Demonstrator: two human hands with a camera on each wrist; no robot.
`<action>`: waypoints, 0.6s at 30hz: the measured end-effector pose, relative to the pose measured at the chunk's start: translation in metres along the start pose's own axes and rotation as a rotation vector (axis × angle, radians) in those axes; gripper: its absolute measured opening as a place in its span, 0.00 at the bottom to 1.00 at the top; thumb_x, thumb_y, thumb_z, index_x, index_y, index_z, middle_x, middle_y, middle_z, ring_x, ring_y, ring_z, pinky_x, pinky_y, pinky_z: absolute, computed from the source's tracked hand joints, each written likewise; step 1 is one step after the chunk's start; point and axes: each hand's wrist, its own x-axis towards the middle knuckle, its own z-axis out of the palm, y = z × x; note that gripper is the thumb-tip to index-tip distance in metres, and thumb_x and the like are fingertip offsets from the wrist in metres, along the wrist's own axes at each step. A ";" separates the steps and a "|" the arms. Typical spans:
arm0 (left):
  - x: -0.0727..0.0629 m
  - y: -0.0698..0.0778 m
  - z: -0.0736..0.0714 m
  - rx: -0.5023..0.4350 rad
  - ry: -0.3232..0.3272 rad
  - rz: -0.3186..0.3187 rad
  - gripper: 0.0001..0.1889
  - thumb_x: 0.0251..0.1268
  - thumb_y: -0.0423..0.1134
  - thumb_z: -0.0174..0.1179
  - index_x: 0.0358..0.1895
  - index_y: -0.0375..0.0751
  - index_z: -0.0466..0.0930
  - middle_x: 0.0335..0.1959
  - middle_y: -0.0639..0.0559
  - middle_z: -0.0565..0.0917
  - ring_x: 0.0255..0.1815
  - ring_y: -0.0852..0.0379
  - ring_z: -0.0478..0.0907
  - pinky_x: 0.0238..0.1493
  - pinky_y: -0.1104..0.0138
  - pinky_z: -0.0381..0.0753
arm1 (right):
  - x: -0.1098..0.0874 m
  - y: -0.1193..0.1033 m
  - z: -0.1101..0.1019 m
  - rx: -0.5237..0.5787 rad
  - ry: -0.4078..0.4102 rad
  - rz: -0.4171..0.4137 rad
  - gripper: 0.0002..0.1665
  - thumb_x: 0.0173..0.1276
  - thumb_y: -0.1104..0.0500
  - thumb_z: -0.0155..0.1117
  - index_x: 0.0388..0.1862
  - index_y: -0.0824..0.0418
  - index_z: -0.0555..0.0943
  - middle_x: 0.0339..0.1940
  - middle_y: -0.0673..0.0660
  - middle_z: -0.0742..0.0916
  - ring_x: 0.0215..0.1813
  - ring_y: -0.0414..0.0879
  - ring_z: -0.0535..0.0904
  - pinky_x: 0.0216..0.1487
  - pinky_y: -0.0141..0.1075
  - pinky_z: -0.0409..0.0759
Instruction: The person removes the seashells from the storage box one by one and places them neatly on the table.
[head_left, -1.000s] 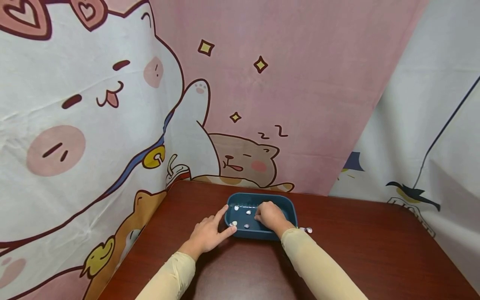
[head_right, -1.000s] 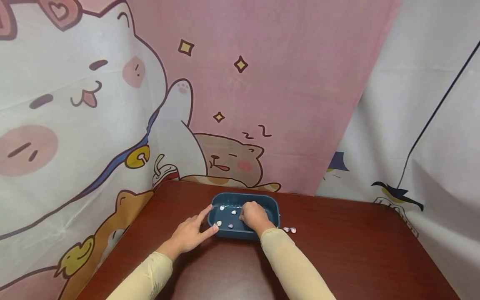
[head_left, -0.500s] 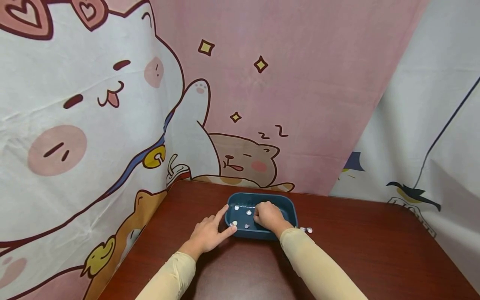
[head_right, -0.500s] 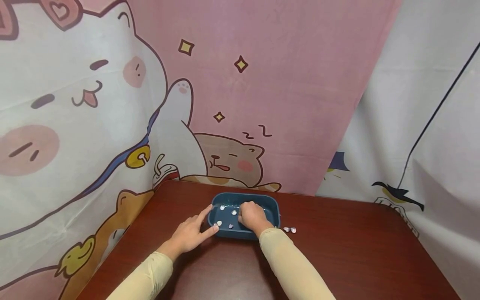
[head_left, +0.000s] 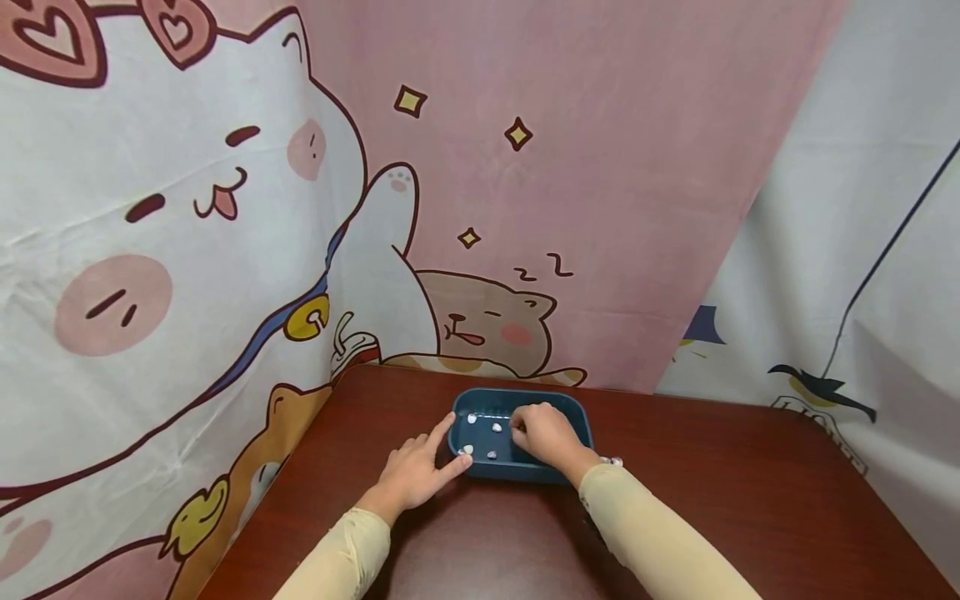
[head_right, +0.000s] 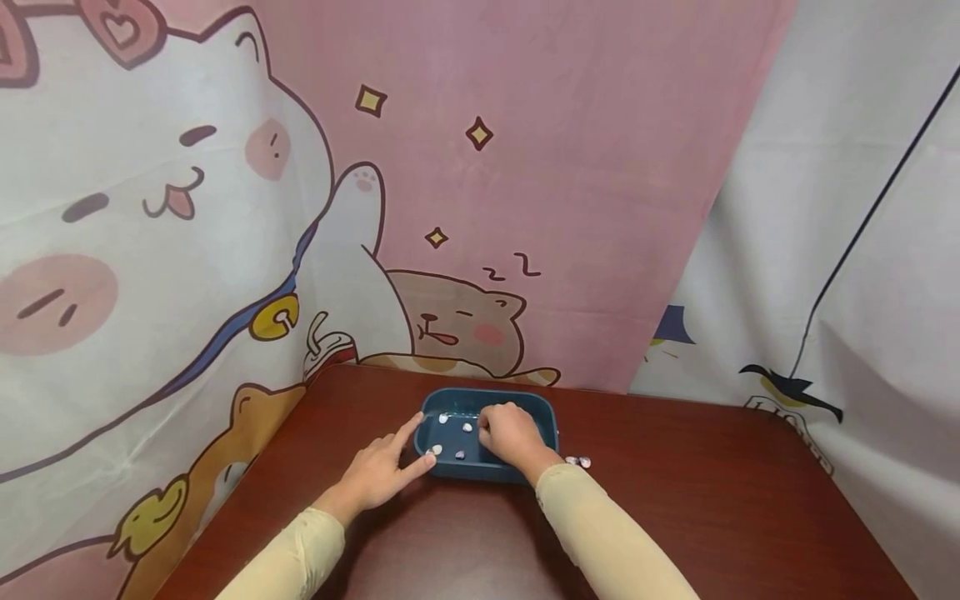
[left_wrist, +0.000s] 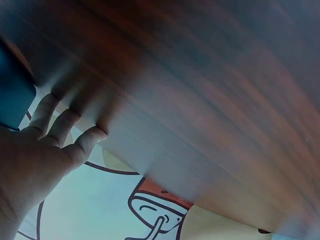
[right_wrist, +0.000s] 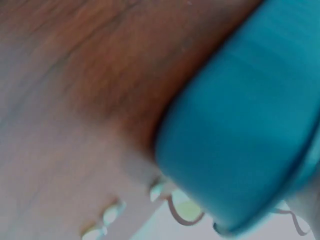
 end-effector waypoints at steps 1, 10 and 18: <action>0.000 0.000 0.000 0.001 0.001 -0.001 0.47 0.69 0.81 0.46 0.87 0.68 0.51 0.73 0.38 0.79 0.71 0.35 0.76 0.72 0.32 0.70 | -0.003 0.000 -0.005 0.014 0.016 -0.007 0.01 0.70 0.60 0.75 0.38 0.55 0.91 0.34 0.47 0.91 0.33 0.39 0.81 0.43 0.41 0.87; 0.002 -0.001 0.001 0.024 0.016 0.011 0.48 0.69 0.81 0.46 0.88 0.67 0.50 0.71 0.39 0.80 0.70 0.36 0.77 0.71 0.33 0.72 | -0.050 0.045 -0.056 0.112 0.188 -0.044 0.04 0.67 0.64 0.76 0.40 0.57 0.92 0.34 0.48 0.93 0.30 0.33 0.83 0.33 0.31 0.84; 0.002 -0.001 0.001 0.036 0.017 0.023 0.48 0.69 0.82 0.46 0.88 0.66 0.50 0.70 0.39 0.81 0.68 0.37 0.78 0.69 0.33 0.73 | -0.093 0.105 -0.065 0.024 0.116 0.068 0.04 0.67 0.65 0.75 0.39 0.57 0.91 0.34 0.48 0.92 0.31 0.35 0.82 0.34 0.34 0.82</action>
